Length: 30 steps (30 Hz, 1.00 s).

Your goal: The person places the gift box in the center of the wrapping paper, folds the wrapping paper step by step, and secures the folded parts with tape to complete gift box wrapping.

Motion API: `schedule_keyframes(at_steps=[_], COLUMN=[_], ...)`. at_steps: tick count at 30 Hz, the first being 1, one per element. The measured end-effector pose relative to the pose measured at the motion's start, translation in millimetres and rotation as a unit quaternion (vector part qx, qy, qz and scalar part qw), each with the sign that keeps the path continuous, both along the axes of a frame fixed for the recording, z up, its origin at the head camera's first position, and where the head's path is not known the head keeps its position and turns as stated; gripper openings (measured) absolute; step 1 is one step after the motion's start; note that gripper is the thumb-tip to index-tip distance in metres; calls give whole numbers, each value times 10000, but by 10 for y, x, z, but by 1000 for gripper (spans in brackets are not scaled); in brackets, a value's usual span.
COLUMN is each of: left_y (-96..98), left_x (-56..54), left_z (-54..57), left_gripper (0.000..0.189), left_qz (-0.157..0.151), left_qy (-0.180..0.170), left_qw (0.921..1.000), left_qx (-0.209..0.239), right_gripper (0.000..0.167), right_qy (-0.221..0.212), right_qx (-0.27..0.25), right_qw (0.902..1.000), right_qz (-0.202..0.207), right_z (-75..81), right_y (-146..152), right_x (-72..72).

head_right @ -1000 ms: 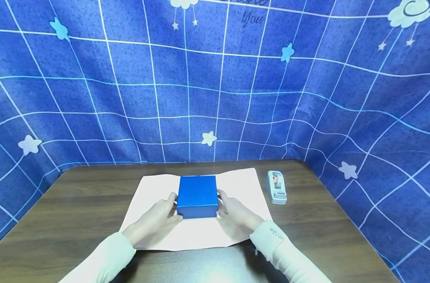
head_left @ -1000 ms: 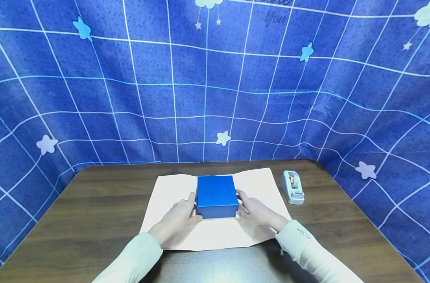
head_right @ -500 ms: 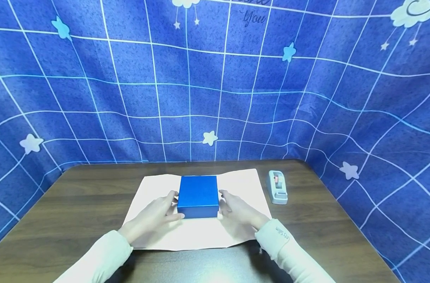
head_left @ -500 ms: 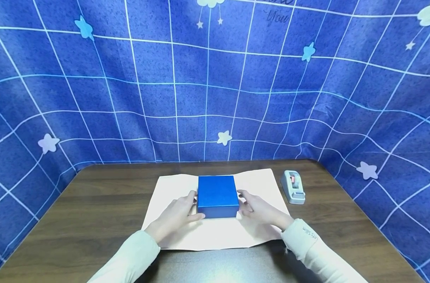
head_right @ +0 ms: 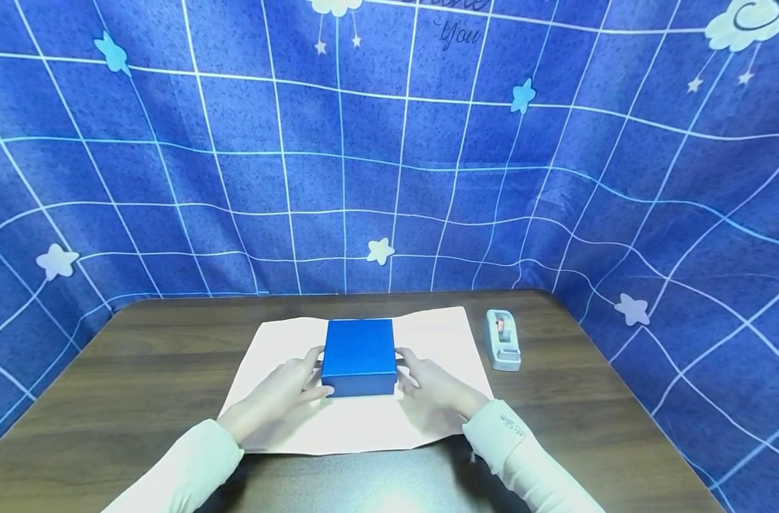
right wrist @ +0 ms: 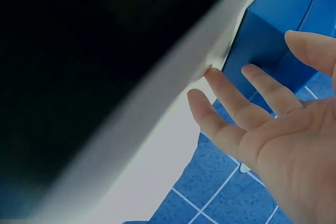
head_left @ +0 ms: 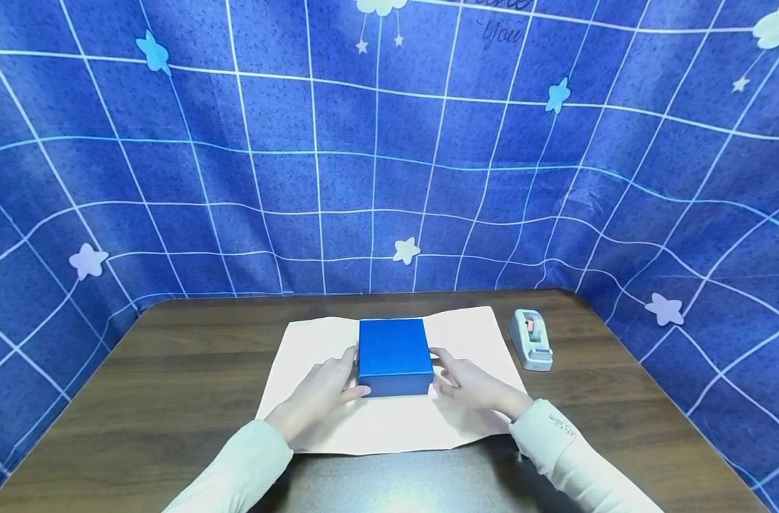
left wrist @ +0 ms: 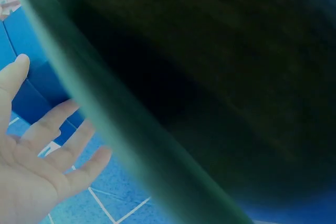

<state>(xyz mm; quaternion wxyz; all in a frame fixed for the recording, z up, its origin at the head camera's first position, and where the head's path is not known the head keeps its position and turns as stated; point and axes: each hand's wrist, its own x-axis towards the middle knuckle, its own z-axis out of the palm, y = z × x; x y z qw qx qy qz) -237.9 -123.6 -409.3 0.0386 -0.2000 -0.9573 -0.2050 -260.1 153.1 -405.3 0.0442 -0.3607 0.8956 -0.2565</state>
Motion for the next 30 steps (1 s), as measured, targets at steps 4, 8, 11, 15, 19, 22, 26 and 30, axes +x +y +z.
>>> schedule_keyframes(at_steps=[4, 8, 11, 15, 19, 22, 26, 30], left_y=[-15, -28, -16, 25, 77, 125, 172, 174], left_x=[3, -13, -19, -33, -78, -124, -180, -203], left_z=[1, 26, 76, 148, 184, 186, 157, 113], left_gripper=[75, 74, 76, 75, 70, 67, 65, 63], left_qz=[-34, -2, 98, 112, 78, 110, 138, 123], left_qy=[98, 161, 119, 220, 461, 521, 538, 562], left_qw=[9999, 9999, 9999, 9997, 9984, 9968, 9935, 9912], left_qx=[-14, -33, -18, -57, -332, -602, -996, -1192], right_gripper=[52, 52, 51, 48, 44, 40, 37, 35], right_qy=[-67, -75, 55, 461, 998, 1277, 1329, 1544], right_qx=[12, -71, -153, -310, -457, -458, -380, -105], right_qw=[10000, 9999, 9996, 9965, 9893, 9841, 9818, 9789], right_qz=[3, -34, -209, -621, -966, -1144, -1302, -1335], right_z=[15, 33, 60, 93, 95, 74, 37, -12], right_y=[21, 86, 173, 327, 505, 647, 826, 974], right_x=[1, -19, -37, -64, -92, -107, -111, -110])
